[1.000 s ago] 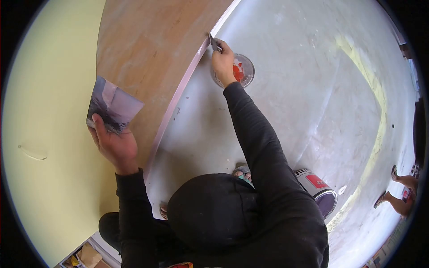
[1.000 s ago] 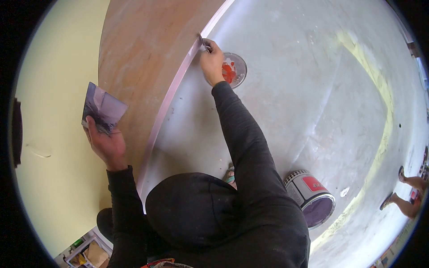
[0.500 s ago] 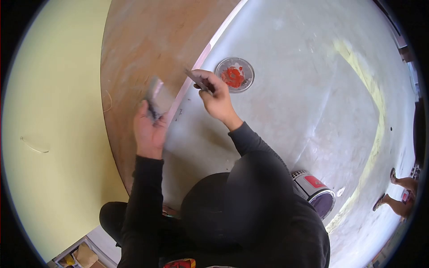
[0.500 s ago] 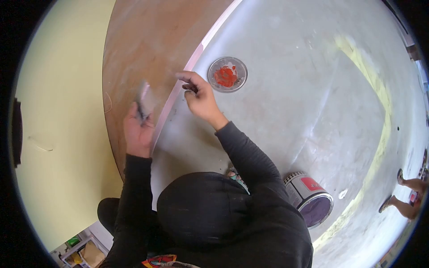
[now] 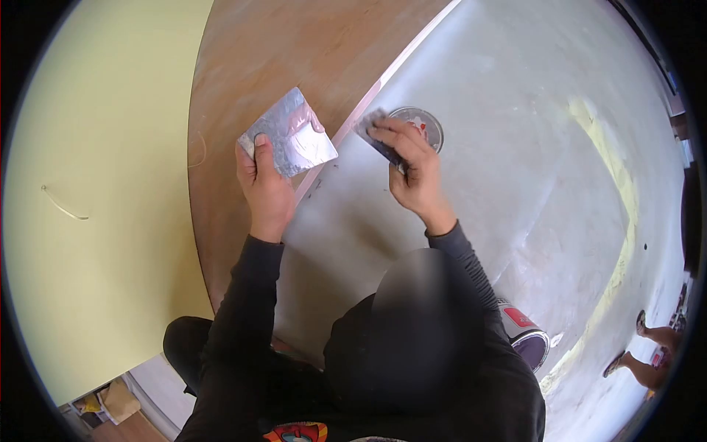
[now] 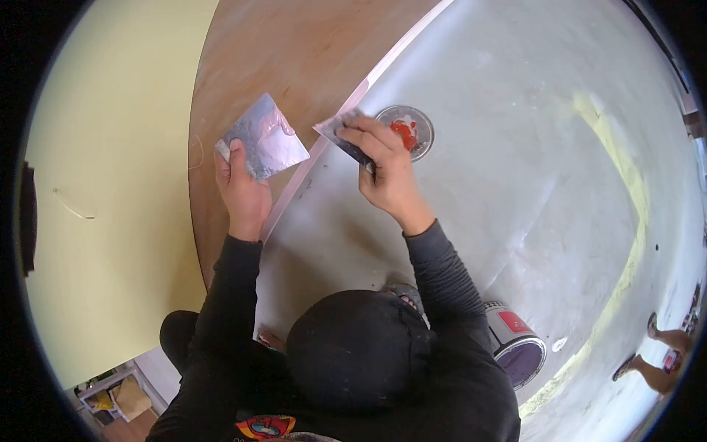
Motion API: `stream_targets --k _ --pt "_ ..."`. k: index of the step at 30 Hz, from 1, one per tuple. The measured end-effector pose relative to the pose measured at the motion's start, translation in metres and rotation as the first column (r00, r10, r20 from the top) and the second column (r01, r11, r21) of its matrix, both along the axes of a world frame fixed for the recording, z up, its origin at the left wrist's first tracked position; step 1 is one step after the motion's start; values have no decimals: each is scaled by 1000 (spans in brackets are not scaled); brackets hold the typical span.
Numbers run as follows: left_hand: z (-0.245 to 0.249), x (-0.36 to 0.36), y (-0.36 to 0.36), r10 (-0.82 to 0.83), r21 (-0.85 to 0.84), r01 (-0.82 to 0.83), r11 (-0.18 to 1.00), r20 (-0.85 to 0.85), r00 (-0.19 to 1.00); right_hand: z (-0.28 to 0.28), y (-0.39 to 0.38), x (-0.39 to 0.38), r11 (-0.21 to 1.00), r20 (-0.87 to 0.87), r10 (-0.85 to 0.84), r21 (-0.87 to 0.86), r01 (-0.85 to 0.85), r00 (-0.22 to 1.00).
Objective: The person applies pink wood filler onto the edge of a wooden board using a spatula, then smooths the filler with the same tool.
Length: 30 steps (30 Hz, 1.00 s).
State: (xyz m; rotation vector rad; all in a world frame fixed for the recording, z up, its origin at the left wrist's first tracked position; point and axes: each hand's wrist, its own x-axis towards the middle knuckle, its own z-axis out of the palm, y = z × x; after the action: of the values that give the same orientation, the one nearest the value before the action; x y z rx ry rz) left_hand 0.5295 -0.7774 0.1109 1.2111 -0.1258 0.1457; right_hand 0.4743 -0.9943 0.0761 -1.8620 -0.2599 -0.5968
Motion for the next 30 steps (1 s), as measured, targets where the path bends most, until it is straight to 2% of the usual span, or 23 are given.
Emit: stream_targets --k 1,2,3,5,10,11,12,13,14,15,16,17,18,19,20,21,22,24,27,28,30 --pt "-4 0 2 -1 6 1 1000 -1 1000 20 -2 0 993 47 -28 -116 33 999" --pt "-6 -1 3 25 138 -29 990 31 999 35 -4 0 970 99 -53 -231 74 994" --pt "-4 -1 2 46 265 -62 962 68 997 43 -3 1 970 102 -56 -228 78 993" --pt "-3 -4 -5 51 319 -83 944 108 993 53 5 5 898 131 -39 -430 92 991" --pt "-8 -5 -8 20 490 -82 868 130 991 31 33 3 870 129 11 -491 54 992" --pt "-18 1 0 140 648 -207 733 154 978 25 34 4 869 125 3 -491 59 992" --pt "-24 7 7 242 773 -306 555 201 949 20 32 3 894 78 75 -448 -32 994" --pt "-16 13 13 225 776 -290 560 195 955 12 29 2 910 36 144 -397 -119 989" --pt "-4 20 23 238 718 -318 619 215 947 -4 20 14 959 -1 242 -150 -240 970" --pt "7 22 24 255 657 -344 671 231 939 -20 10 25 985 18 164 -60 -163 986" --pt "19 21 18 246 659 -335 673 228 942 -36 0 37 996 34 85 31 -86 996" --pt "31 18 11 299 364 -333 870 146 943 -50 -12 50 994 19 -68 88 66 998" --pt "36 15 7 320 20 -322 947 48 946 -68 -22 68 970 -44 -224 91 227 974" --pt "32 12 12 312 24 -313 949 46 949 -80 -32 82 938 -64 -325 104 330 944" --pt "26 9 23 336 179 -344 922 76 939 -89 -39 94 897 -85 -419 118 427 904" --pt "23 5 30 356 327 -373 868 112 928 -98 -44 106 894 -88 -423 122 431 902" --pt "27 0 28 352 330 -368 869 111 929 -106 -47 117 869 -71 -478 108 483 875" --pt "36 -9 25 416 352 -390 851 2 909 -120 -46 137 821 -49 -558 108 560 828" --pt "40 -13 31 388 299 -380 875 34 921 -136 -32 162 775 -72 -618 111 622 783" --pt "42 -13 30 387 302 -378 875 33 922 -134 -23 163 769 -104 -602 191 610 791" --pt "45 -14 29 400 320 -400 859 72 914 -130 2 161 749 -113 -608 247 615 786"
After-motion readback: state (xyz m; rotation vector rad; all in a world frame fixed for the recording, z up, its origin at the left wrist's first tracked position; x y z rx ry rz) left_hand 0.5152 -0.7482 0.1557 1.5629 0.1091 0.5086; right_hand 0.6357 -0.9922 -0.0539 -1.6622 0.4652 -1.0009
